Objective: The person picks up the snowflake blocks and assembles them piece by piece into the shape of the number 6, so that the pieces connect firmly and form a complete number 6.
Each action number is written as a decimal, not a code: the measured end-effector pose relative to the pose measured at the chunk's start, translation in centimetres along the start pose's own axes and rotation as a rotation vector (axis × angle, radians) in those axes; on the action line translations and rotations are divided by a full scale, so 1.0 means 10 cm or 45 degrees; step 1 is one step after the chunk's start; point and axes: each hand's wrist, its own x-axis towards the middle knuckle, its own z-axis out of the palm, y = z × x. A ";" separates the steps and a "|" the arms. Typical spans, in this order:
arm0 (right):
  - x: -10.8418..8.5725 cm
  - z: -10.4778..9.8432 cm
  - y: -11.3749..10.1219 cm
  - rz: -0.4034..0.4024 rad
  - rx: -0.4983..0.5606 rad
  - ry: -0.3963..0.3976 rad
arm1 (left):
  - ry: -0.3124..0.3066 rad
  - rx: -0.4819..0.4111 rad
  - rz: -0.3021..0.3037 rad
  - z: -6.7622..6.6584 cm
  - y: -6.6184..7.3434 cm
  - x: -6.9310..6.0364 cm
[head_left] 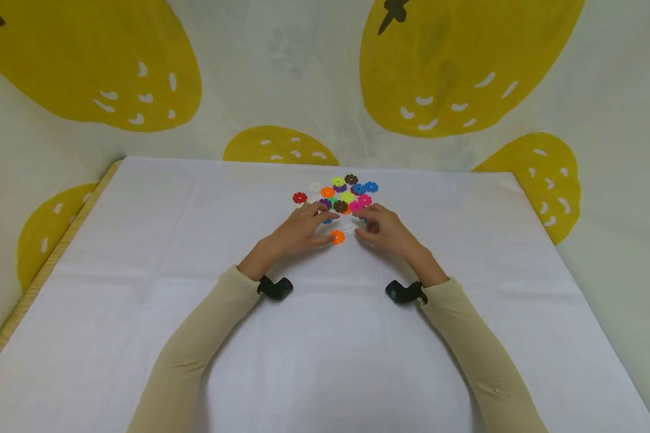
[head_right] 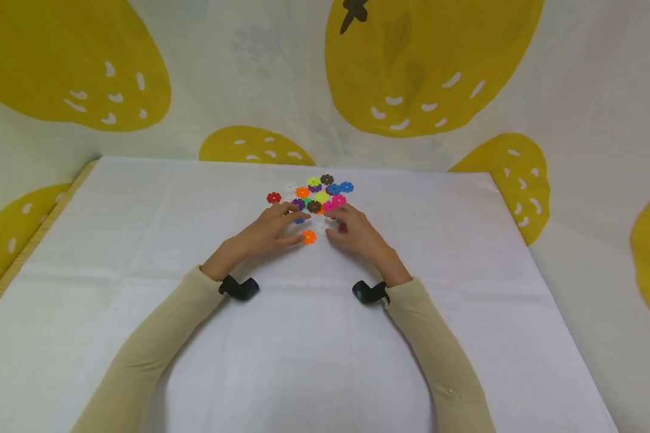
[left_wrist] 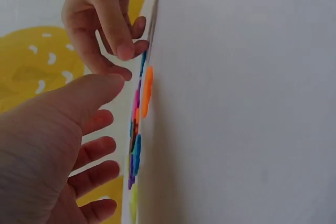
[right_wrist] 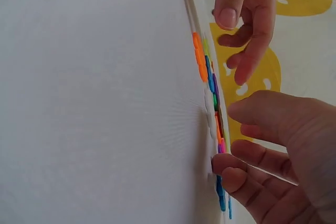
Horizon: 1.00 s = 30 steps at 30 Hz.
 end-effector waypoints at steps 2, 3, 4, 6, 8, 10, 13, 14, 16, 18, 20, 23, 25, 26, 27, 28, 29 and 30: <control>0.01 0.01 0.01 0.001 0.009 -0.006 | -0.023 -0.066 0.003 0.02 0.00 0.01; 0.02 0.01 0.01 0.004 0.009 -0.015 | -0.038 -0.095 -0.002 0.03 0.00 0.02; 0.02 0.02 0.02 0.007 0.007 -0.026 | -0.051 -0.119 -0.003 0.04 0.00 0.02; 0.04 0.04 0.03 0.014 0.007 -0.054 | -0.067 -0.150 -0.001 0.06 0.00 0.03; 0.05 0.07 0.04 0.018 -0.006 -0.078 | -0.069 -0.144 -0.004 0.08 -0.01 0.03; 0.06 0.09 0.05 0.012 -0.022 -0.091 | -0.053 -0.115 -0.009 0.11 -0.02 0.03; 0.06 0.11 0.06 0.023 -0.014 -0.081 | -0.015 -0.090 -0.010 0.16 -0.04 0.04; 0.05 0.12 0.07 0.029 -0.008 -0.070 | 0.001 -0.088 -0.004 0.17 -0.04 0.04; 0.04 0.13 0.07 0.051 0.016 -0.045 | 0.023 -0.097 0.011 0.20 -0.06 0.05; 0.02 0.14 0.09 0.076 0.042 -0.013 | 0.038 -0.137 0.013 0.23 -0.07 0.05; 0.01 0.15 0.10 0.089 0.071 0.024 | 0.054 -0.213 -0.004 0.25 -0.08 0.06; 0.00 0.17 0.11 0.068 0.128 0.095 | 0.090 -0.343 -0.043 0.26 -0.10 0.06; 0.00 0.18 0.12 0.038 0.179 0.146 | 0.123 -0.426 -0.068 0.26 -0.10 0.06; 0.00 0.19 0.13 0.024 0.203 0.167 | 0.137 -0.454 -0.080 0.26 -0.11 0.06; 0.01 0.20 0.13 0.012 0.227 0.186 | 0.151 -0.481 -0.090 0.26 -0.11 0.06; 0.01 0.21 0.13 0.005 0.250 0.200 | 0.164 -0.506 -0.102 0.26 -0.12 0.06; 0.01 0.22 0.14 0.011 0.274 0.211 | 0.181 -0.526 -0.113 0.27 -0.13 0.05; 0.02 0.23 0.14 0.025 0.298 0.217 | 0.200 -0.540 -0.120 0.27 -0.14 0.05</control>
